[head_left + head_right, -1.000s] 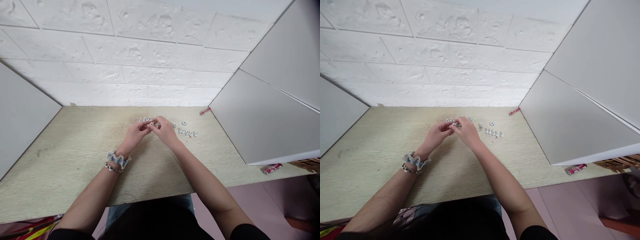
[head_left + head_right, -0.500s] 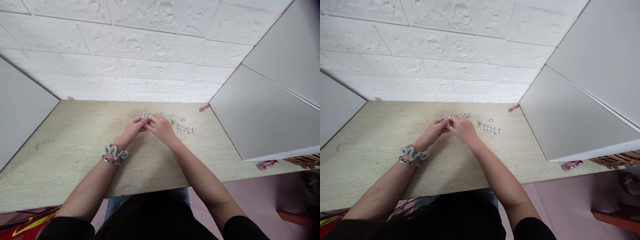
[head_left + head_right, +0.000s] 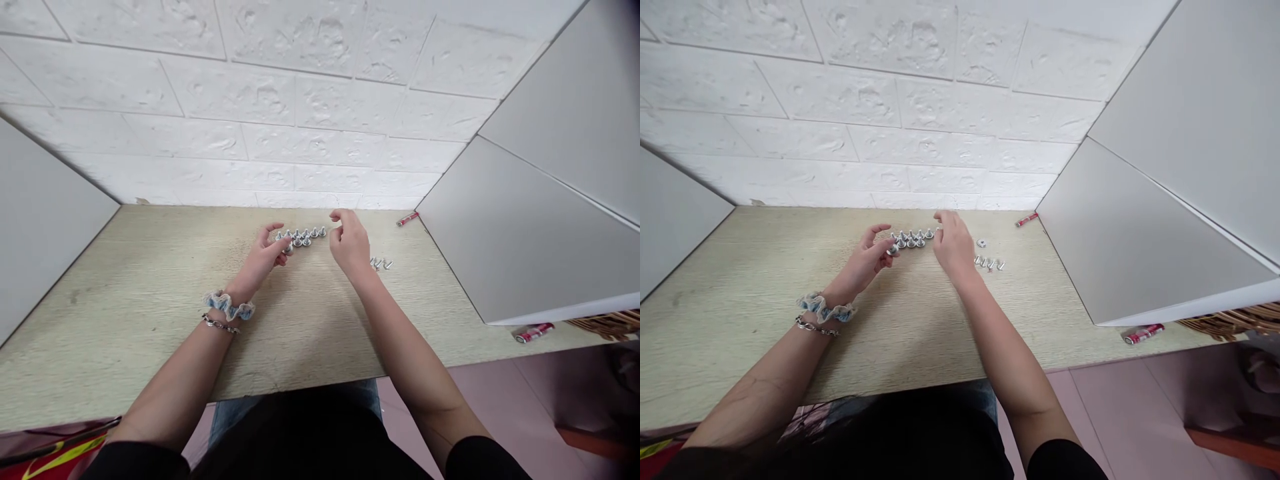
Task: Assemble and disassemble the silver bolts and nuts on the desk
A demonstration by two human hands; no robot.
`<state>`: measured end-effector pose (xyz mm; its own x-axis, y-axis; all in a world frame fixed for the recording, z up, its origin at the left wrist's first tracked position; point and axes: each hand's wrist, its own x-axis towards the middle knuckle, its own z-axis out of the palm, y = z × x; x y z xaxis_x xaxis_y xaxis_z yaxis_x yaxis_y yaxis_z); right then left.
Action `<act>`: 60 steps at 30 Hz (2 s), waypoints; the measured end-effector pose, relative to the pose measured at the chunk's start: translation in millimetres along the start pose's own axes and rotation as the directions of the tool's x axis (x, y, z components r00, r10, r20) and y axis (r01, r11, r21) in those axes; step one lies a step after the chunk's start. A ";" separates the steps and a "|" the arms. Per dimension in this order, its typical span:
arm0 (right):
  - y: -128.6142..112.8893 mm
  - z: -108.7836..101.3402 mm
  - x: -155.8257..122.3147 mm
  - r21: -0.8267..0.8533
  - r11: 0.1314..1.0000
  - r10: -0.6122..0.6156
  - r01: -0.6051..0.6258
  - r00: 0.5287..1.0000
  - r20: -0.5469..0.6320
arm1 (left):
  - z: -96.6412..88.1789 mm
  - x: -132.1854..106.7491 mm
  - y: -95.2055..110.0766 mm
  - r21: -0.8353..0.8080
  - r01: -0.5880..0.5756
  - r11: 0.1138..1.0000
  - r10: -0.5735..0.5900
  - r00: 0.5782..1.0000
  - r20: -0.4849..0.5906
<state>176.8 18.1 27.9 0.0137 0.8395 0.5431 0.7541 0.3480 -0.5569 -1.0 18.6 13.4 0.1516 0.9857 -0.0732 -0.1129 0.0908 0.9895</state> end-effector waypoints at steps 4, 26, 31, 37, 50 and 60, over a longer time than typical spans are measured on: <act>-13.4 0.2 -7.0 0.113 0.980 -0.181 0.164 0.971 0.157 | 2.7 -2.7 3.0 -0.079 0.068 0.995 -0.064 0.997 0.048; -13.1 5.5 -8.5 0.055 0.985 -0.169 0.164 0.980 0.107 | 1.4 -3.8 1.6 -0.164 0.060 0.985 -0.047 0.995 0.084; -29.6 17.5 -19.9 0.031 0.964 -0.264 0.266 0.928 0.262 | 9.2 -8.1 1.3 -0.190 0.113 0.975 -0.085 0.985 0.150; -13.8 9.1 -8.9 -0.051 0.988 -0.137 0.147 0.978 0.158 | 5.6 -6.1 3.1 -0.142 0.043 0.989 -0.031 0.996 0.082; -22.5 11.8 -14.1 0.005 0.980 -0.198 0.198 0.977 0.076 | 0.6 -0.7 1.4 -0.218 0.139 0.966 -0.102 0.980 0.173; -27.0 22.3 -20.1 -0.051 0.985 -0.154 0.162 0.979 0.136 | 3.8 -5.7 1.0 -0.131 0.187 0.974 -0.144 0.948 0.284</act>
<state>141.6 1.1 18.0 -0.1923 0.8249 0.5315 0.7787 0.4579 -0.4290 1.8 12.5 15.3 0.4386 0.8812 -0.1762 -0.2098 0.2911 0.9334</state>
